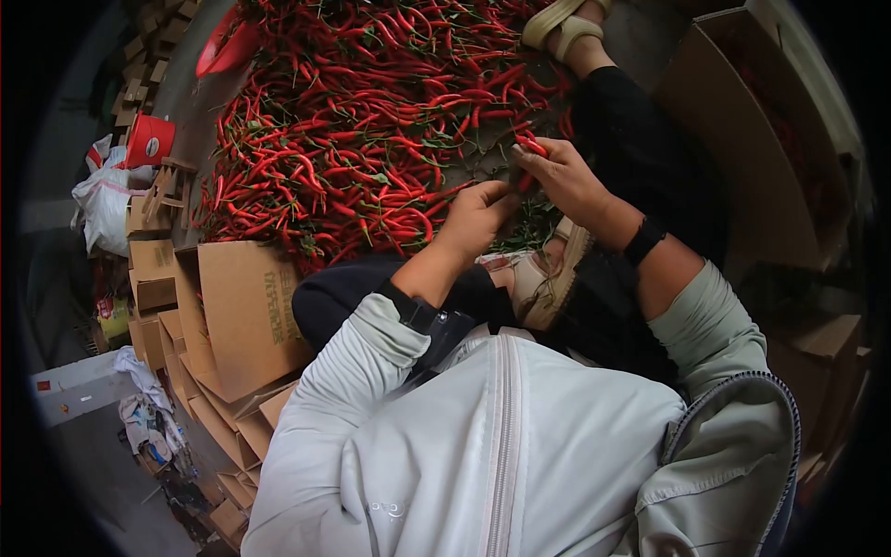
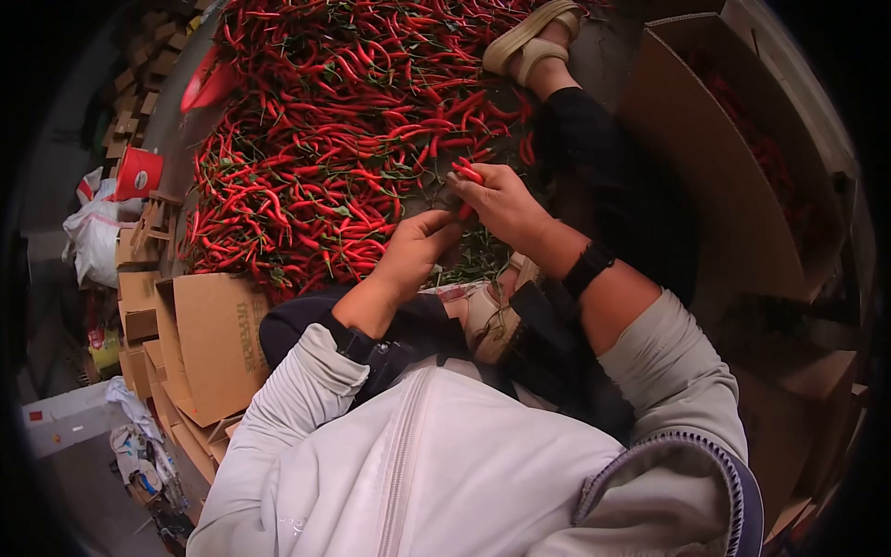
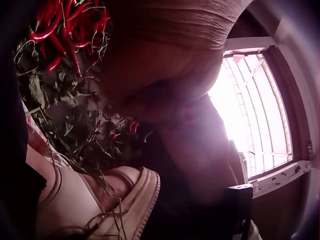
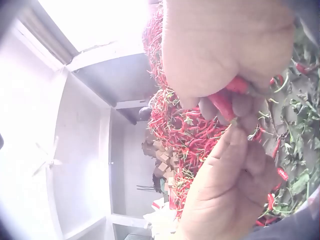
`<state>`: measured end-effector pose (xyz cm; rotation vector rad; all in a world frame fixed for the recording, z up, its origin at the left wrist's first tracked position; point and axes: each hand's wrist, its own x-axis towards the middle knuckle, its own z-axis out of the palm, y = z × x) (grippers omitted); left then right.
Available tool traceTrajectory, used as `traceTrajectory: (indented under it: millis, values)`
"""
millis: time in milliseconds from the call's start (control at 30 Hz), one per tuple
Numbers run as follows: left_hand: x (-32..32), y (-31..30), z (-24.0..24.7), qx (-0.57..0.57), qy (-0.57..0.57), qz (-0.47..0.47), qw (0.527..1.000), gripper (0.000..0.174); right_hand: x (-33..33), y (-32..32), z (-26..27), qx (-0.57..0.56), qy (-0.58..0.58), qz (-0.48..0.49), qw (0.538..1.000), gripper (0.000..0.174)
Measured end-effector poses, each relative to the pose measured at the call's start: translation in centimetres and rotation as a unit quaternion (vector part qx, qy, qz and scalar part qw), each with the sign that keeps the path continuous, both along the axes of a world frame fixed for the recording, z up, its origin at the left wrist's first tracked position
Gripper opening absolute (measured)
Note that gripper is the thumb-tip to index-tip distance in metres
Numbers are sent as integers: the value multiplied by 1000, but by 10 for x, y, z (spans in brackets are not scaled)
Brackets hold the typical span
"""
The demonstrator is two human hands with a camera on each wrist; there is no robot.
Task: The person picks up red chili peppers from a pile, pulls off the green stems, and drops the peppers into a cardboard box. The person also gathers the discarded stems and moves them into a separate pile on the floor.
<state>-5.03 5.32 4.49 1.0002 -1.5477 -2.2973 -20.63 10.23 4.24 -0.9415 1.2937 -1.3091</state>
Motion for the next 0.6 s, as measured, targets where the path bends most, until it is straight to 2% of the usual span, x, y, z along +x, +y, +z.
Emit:
traceTrajectory:
  millis: [67,200,300,367,500,567,600]
  values:
    - [-1,2,3,-98,-20,27,995,19,1,0,2,-5,-34,5,999,24]
    - [4,0,7,-102,-6,-4,995,17,-1,0,2,-17,-16,17,1000,24]
    - [4,2,16,-126,-41,-31,991,15,-1,3,9,4,-18,30,999,25]
    - [3,3,19,-87,-23,-18,996,16,-1,3,10,8,-92,23,995,26]
    - [10,1,14,-73,-25,-35,996,16,-2,1,1,-10,-150,8,989,25]
    - [19,-3,9,-140,-105,-109,979,17,-4,1,10,-30,-303,-48,951,22]
    - [26,-6,4,-140,-107,-104,979,17,-9,-1,9,-29,-304,-43,951,22]
